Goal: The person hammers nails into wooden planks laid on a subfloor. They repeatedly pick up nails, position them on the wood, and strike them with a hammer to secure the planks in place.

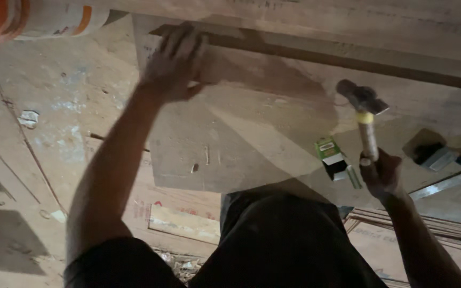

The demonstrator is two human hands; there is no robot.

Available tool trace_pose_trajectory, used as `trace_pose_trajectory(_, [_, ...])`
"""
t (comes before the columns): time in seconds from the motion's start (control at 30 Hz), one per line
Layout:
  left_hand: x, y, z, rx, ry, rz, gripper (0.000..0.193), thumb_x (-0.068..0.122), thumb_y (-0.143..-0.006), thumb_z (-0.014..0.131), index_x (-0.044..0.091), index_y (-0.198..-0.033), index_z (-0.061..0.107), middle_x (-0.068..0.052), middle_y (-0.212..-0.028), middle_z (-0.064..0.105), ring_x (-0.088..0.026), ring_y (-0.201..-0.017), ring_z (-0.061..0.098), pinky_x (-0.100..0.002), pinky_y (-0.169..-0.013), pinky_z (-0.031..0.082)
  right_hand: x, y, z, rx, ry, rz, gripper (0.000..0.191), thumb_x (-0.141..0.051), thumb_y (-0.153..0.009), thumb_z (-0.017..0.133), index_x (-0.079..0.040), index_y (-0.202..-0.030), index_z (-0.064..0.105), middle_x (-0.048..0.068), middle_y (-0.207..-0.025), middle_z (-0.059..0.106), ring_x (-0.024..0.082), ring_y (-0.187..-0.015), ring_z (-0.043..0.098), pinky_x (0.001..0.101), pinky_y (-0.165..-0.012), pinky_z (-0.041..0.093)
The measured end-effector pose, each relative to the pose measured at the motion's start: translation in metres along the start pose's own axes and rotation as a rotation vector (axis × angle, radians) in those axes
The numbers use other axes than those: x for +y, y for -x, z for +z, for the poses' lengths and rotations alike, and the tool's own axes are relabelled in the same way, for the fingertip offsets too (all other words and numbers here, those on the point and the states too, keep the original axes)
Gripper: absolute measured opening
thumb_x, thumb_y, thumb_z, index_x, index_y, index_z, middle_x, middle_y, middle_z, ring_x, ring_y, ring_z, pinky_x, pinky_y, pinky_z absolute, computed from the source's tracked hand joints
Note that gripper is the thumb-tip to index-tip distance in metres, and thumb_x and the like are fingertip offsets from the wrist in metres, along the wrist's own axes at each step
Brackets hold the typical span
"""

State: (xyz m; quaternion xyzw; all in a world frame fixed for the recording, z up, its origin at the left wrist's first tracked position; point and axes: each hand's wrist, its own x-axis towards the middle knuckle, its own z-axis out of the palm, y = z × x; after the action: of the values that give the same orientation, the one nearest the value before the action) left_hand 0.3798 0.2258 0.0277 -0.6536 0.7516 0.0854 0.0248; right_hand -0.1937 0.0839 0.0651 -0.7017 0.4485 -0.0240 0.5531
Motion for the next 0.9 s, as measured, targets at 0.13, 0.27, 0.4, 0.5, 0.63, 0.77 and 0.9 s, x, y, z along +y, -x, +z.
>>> trace_pose_trajectory(0.13, [-0.023,0.010,-0.014,-0.155,-0.129,0.035,0.097,0.058,-0.088,0.073,-0.008,-0.152,0.043,-0.026,-0.143,0.048,-0.042,-0.139,0.044,-0.052,-0.119,0.039,-0.026,-0.002,0.001,0.027,0.058,0.109,0.038,-0.036,-0.105,0.057,0.001,-0.094,0.062,0.000,-0.061,0.052,0.007,-0.056,0.046,0.0283,-0.049,0.039])
trace_pose_trajectory(0.27, [-0.024,0.005,-0.014,-0.303,-0.186,0.084,0.099,0.061,-0.087,0.068,-0.009,-0.151,0.041,-0.027,-0.138,0.051,-0.042,-0.131,0.047,-0.053,-0.114,0.039,-0.040,-0.007,0.004,0.002,0.055,0.109,0.038,-0.036,-0.106,0.056,0.000,-0.092,0.061,0.000,-0.061,0.053,0.007,-0.056,0.048,0.0284,-0.049,0.040])
trace_pose_trajectory(0.4, [-0.024,0.004,-0.009,-0.298,-0.263,0.110,0.097,0.065,-0.095,0.060,-0.009,-0.153,0.038,-0.028,-0.144,0.049,-0.044,-0.131,0.047,-0.055,-0.114,0.039,-0.038,-0.008,0.008,-0.015,0.093,0.042,0.036,-0.034,-0.105,0.055,-0.001,-0.093,0.061,0.000,-0.061,0.052,0.009,-0.055,0.048,0.0293,-0.050,0.039])
trace_pose_trajectory(0.5, [-0.025,0.009,-0.003,-0.258,-0.274,0.090,0.097,0.067,-0.093,0.056,-0.006,-0.154,0.036,-0.026,-0.148,0.047,-0.042,-0.133,0.046,-0.054,-0.114,0.037,-0.033,-0.007,0.009,-0.003,0.183,0.008,0.034,-0.033,-0.104,0.056,-0.001,-0.094,0.063,0.000,-0.061,0.052,0.009,-0.056,0.050,0.0299,-0.052,0.041])
trace_pose_trajectory(0.63, [-0.026,0.025,0.000,-0.114,-0.103,-0.034,0.095,0.067,-0.100,0.055,-0.007,-0.156,0.038,-0.030,-0.146,0.050,-0.046,-0.138,0.046,-0.056,-0.120,0.035,-0.030,-0.007,0.007,-0.017,0.188,0.082,0.033,-0.032,-0.106,0.058,-0.001,-0.095,0.062,0.001,-0.063,0.049,0.010,-0.059,0.043,0.0319,-0.051,0.036])
trace_pose_trajectory(0.77, [-0.038,0.037,-0.009,-0.001,0.006,0.033,0.087,0.056,-0.106,0.062,-0.012,-0.155,0.040,-0.034,-0.151,0.051,-0.048,-0.145,0.046,-0.053,-0.124,0.035,-0.032,-0.006,0.000,0.022,0.109,0.118,0.032,-0.032,-0.105,0.058,0.000,-0.104,0.062,-0.001,-0.066,0.052,0.007,-0.059,0.045,0.0283,-0.051,0.039])
trace_pose_trajectory(0.9, [-0.048,0.038,-0.018,-0.111,-0.106,0.110,0.077,0.041,-0.097,0.065,-0.012,-0.149,0.046,-0.035,-0.145,0.051,-0.047,-0.138,0.050,-0.052,-0.120,0.040,-0.030,-0.002,-0.003,0.057,-0.027,0.104,0.032,-0.030,-0.106,0.059,0.001,-0.100,0.061,-0.002,-0.068,0.054,0.006,-0.059,0.047,0.0266,-0.051,0.039])
